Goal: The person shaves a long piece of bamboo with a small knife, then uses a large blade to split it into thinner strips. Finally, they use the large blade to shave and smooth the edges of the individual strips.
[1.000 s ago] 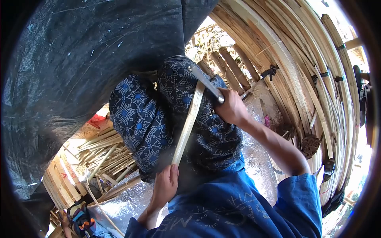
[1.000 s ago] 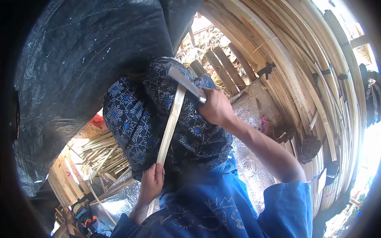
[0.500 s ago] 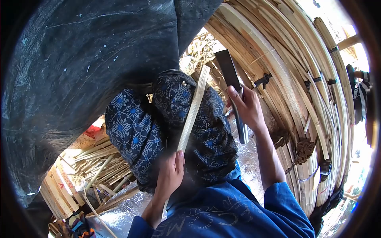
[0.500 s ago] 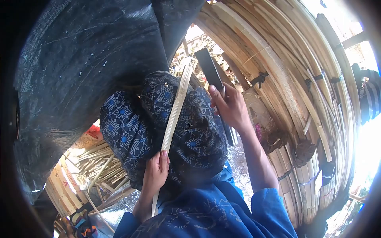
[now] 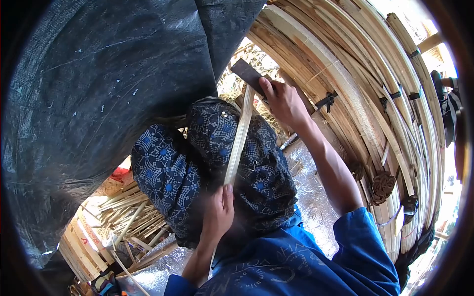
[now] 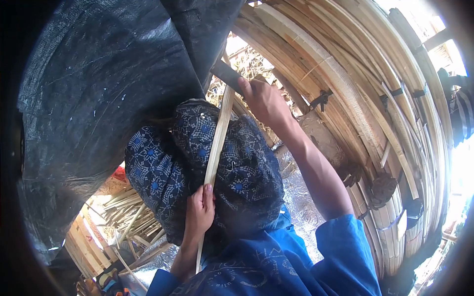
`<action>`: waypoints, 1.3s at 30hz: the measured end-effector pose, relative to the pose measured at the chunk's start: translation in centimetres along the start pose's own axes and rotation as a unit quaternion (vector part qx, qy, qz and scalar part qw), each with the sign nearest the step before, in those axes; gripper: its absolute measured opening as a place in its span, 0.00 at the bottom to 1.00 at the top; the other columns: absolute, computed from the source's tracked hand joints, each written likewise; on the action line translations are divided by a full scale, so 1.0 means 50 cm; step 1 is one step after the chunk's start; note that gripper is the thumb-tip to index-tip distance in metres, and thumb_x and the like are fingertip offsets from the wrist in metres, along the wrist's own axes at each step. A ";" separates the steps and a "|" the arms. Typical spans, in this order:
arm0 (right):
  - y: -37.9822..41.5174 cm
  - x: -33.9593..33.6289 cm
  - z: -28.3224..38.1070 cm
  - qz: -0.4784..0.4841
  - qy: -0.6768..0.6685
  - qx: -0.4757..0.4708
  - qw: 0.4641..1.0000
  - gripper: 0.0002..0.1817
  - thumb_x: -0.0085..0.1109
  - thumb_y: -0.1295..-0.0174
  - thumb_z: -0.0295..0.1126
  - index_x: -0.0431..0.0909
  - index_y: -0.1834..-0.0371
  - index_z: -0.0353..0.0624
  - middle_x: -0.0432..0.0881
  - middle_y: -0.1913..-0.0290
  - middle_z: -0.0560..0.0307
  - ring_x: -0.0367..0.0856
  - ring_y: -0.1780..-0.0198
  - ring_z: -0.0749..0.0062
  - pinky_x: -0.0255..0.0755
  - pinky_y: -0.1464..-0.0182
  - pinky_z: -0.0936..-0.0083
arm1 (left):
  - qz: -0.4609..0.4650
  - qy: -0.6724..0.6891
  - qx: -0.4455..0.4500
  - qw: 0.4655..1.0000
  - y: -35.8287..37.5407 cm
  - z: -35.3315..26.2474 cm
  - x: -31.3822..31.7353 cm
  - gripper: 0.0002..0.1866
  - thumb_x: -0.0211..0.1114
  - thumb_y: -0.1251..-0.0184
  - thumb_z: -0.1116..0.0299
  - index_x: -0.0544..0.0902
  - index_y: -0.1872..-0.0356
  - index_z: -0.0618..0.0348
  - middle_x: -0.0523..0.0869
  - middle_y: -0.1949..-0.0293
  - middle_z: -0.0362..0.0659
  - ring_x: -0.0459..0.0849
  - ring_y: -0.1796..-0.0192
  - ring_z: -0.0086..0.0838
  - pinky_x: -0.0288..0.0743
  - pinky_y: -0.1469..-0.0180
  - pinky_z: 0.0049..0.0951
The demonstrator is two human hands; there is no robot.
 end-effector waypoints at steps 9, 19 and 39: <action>0.043 0.026 0.001 -0.013 0.005 0.003 1.000 0.31 0.37 0.27 0.54 0.76 0.67 0.33 0.79 0.76 0.34 0.82 0.68 0.42 0.72 0.60 0.49 | 0.018 -0.033 -0.045 0.998 -0.002 -0.018 0.003 0.20 0.47 0.22 0.60 0.76 0.69 0.68 0.77 0.82 0.52 0.80 0.79 0.43 0.67 0.75 0.38; -0.009 0.001 0.028 -0.011 0.013 -0.013 1.000 0.33 0.35 0.27 0.54 0.76 0.71 0.33 0.78 0.78 0.37 0.81 0.72 0.46 0.72 0.64 0.52 | -0.013 -0.036 0.009 0.999 -0.003 -0.027 0.008 0.20 0.48 0.22 0.62 0.75 0.71 0.69 0.76 0.82 0.55 0.78 0.79 0.48 0.65 0.75 0.39; -0.048 -0.007 0.025 -0.040 0.076 -0.063 0.994 0.35 0.37 0.27 0.55 0.79 0.76 0.34 0.77 0.83 0.45 0.78 0.80 0.60 0.71 0.72 0.56 | -0.024 -0.051 0.002 0.998 -0.002 -0.038 0.011 0.15 0.54 0.25 0.66 0.77 0.69 0.68 0.76 0.82 0.60 0.78 0.79 0.53 0.64 0.79 0.41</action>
Point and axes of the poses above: each hand's wrist, its own y-axis away from the middle knuckle, its own x-axis out of the palm, z = x × y, the point moved 3 cm from there along -y, towards the middle knuckle
